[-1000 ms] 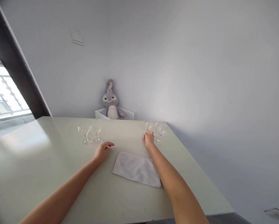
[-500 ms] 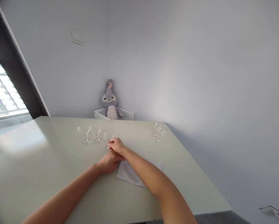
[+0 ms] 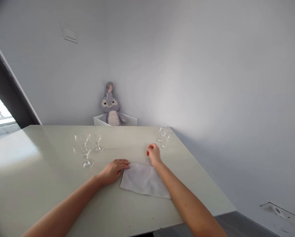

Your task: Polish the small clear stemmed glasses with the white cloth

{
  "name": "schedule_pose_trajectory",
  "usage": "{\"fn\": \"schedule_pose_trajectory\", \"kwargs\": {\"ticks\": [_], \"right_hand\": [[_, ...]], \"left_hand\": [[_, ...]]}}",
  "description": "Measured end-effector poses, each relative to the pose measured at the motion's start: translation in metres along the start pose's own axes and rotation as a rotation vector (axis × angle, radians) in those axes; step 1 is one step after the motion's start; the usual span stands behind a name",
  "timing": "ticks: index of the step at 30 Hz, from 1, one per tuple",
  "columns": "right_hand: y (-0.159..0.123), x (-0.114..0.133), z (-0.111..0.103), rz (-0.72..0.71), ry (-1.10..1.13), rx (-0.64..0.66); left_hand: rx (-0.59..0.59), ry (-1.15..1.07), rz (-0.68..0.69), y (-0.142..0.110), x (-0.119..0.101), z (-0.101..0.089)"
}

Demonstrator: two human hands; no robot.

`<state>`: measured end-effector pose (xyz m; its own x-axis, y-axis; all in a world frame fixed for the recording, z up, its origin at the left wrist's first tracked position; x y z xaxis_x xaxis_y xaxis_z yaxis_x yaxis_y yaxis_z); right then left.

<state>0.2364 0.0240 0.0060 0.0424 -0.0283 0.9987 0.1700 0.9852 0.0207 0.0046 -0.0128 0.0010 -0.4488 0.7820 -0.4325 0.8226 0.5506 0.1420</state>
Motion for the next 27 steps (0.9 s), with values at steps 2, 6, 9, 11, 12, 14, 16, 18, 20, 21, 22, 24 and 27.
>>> {"fn": "schedule_pose_trajectory", "kwargs": {"ticks": [2,6,9,11,12,14,16,18,20,21,22,24,27], "right_hand": [[0.009,-0.002,-0.046,0.016,0.048,-0.192],[0.029,-0.005,-0.092,0.048,0.148,-0.313],[0.040,-0.007,-0.090,0.072,0.206,-0.233],[0.043,-0.007,-0.080,0.087,0.226,-0.170],[0.042,-0.008,-0.073,0.094,0.232,-0.143],[0.040,-0.009,-0.058,0.111,0.237,-0.085],[0.034,-0.010,-0.038,0.133,0.235,-0.006],[0.028,-0.012,-0.015,0.159,0.230,0.094],[0.021,-0.013,0.012,0.183,0.229,0.202],[0.017,-0.013,0.027,0.195,0.231,0.258],[0.013,-0.012,0.042,0.208,0.234,0.314],[0.006,-0.011,0.073,0.231,0.246,0.417],[-0.004,-0.006,0.112,0.256,0.269,0.508]], "left_hand": [[-0.009,-0.017,-0.033,0.001,0.000,0.000],[-0.020,-0.015,-0.065,0.002,-0.001,0.001],[-0.027,0.001,-0.044,0.001,-0.001,0.000],[-0.022,-0.012,-0.015,0.000,-0.002,0.000],[-0.014,-0.022,-0.001,0.000,-0.003,0.000],[-0.006,-0.034,0.010,0.000,-0.004,-0.001],[0.002,-0.033,0.012,0.001,-0.006,-0.002],[0.001,-0.025,0.013,0.001,-0.007,-0.003],[0.000,-0.022,0.020,0.001,-0.007,-0.004],[-0.004,-0.023,0.024,0.001,-0.008,-0.004],[-0.009,-0.027,0.029,0.000,-0.008,-0.004],[-0.021,-0.033,0.040,0.000,-0.007,-0.003],[-0.037,-0.041,0.029,0.000,-0.006,-0.002]]}}
Point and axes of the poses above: each hand's wrist, its own y-axis towards the middle knuckle, its own z-axis out of the palm, x = y × z, the point moved 2 cm from there along y, towards the middle knuckle, and after that the axes turned 12 degrees about x, right-handed, at the moved point
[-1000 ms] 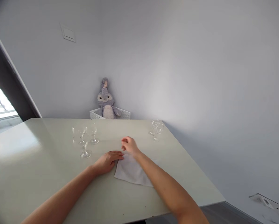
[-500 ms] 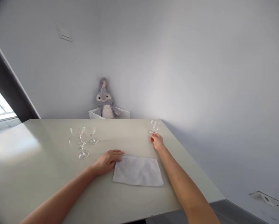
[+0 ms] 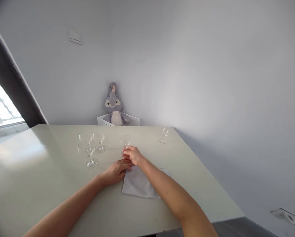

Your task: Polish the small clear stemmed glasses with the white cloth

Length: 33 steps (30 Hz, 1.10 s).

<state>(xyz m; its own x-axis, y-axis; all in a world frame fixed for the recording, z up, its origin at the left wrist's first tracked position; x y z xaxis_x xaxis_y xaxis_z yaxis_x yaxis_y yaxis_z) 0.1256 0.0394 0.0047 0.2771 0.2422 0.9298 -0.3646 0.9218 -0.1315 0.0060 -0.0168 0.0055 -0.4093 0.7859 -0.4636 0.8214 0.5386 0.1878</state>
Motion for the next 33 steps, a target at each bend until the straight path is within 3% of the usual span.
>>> {"fn": "schedule_pose_trajectory", "kwargs": {"ticks": [3,6,15,17,20,23,26,29,33], "right_hand": [[0.006,-0.001,0.015,-0.006,0.014,-0.023],[0.006,0.002,0.000,-0.038,0.028,-0.173],[-0.017,0.043,-0.136,-0.162,0.011,-0.877],[-0.020,0.055,-0.160,-0.194,-0.012,-0.926],[-0.019,0.065,-0.180,-0.205,-0.041,-0.890],[-0.014,0.067,-0.182,-0.186,-0.080,-0.834],[-0.007,0.062,-0.171,-0.153,-0.122,-0.821],[0.000,0.051,-0.146,-0.122,-0.155,-0.744],[0.007,0.031,-0.097,-0.087,-0.180,-0.534]], "left_hand": [[0.009,-0.001,-0.011,0.000,0.001,0.000],[0.010,0.004,0.013,0.000,0.001,0.000],[0.007,-0.001,0.012,0.001,-0.001,-0.001],[0.005,-0.007,0.000,0.001,-0.001,-0.001],[0.005,-0.016,-0.016,0.002,-0.001,-0.001],[0.004,-0.026,-0.021,0.001,0.000,-0.001],[0.005,-0.036,-0.018,0.001,0.000,-0.002],[0.009,-0.038,-0.023,0.002,0.002,-0.001],[0.009,-0.031,-0.027,0.002,0.002,-0.001]]}}
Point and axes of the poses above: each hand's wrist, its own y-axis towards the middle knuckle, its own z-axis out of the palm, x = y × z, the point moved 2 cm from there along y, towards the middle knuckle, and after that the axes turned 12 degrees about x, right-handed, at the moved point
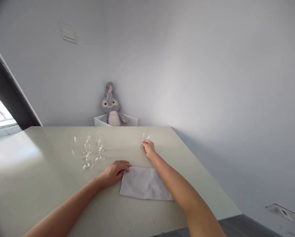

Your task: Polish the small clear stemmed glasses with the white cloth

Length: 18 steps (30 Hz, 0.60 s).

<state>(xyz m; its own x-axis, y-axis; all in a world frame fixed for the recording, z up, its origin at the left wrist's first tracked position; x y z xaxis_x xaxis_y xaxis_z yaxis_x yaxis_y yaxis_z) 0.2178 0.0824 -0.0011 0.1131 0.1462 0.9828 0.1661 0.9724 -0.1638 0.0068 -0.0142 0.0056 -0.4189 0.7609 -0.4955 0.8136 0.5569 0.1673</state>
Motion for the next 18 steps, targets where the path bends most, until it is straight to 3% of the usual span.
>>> {"fn": "schedule_pose_trajectory", "kwargs": {"ticks": [6,10,14,18], "right_hand": [[-0.032,-0.015,0.084,-0.008,0.001,0.275],[-0.046,-0.016,0.120,-0.015,-0.010,0.379],[-0.054,-0.010,0.125,0.011,-0.019,0.487],[-0.059,-0.006,0.101,0.033,-0.025,0.474]], "left_hand": [[-0.028,-0.011,0.025,0.000,-0.004,-0.002],[-0.040,-0.033,-0.004,0.000,0.001,-0.001],[-0.040,-0.043,-0.004,-0.001,0.005,0.001],[-0.027,-0.039,-0.002,-0.002,0.003,-0.001]]}}
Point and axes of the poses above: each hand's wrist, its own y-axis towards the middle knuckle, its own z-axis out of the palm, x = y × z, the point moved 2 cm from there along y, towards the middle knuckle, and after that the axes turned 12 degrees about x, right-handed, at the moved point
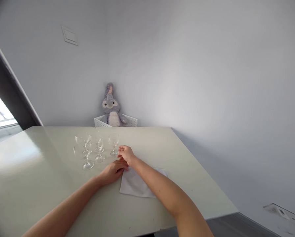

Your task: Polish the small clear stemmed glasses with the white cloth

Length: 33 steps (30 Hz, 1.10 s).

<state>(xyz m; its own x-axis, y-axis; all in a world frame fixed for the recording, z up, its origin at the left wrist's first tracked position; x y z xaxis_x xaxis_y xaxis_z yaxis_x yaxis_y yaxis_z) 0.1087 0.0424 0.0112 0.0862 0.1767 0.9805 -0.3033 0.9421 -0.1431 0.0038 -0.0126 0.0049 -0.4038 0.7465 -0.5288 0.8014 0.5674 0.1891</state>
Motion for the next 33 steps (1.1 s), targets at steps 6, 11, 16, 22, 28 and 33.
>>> {"fn": "schedule_pose_trajectory", "kwargs": {"ticks": [6,11,16,22,28,33], "right_hand": [[-0.036,-0.001,-0.059,0.008,0.010,-0.094],[-0.057,-0.009,-0.095,-0.022,0.070,-0.121],[-0.065,-0.016,-0.101,-0.100,0.103,-0.052],[-0.064,-0.020,-0.100,-0.116,0.091,0.038],[-0.068,-0.021,-0.099,-0.105,0.070,0.084],[-0.069,-0.021,-0.098,-0.098,0.038,0.109]], "left_hand": [[0.017,-0.062,-0.123,-0.002,-0.002,-0.004],[0.018,-0.015,-0.339,-0.003,0.000,-0.020],[0.011,0.186,-0.724,-0.031,-0.001,-0.044],[-0.095,0.193,-1.064,-0.081,0.007,-0.051],[-0.137,0.069,-1.101,-0.091,0.030,-0.063],[-0.166,0.073,-1.118,-0.096,0.047,-0.072]]}}
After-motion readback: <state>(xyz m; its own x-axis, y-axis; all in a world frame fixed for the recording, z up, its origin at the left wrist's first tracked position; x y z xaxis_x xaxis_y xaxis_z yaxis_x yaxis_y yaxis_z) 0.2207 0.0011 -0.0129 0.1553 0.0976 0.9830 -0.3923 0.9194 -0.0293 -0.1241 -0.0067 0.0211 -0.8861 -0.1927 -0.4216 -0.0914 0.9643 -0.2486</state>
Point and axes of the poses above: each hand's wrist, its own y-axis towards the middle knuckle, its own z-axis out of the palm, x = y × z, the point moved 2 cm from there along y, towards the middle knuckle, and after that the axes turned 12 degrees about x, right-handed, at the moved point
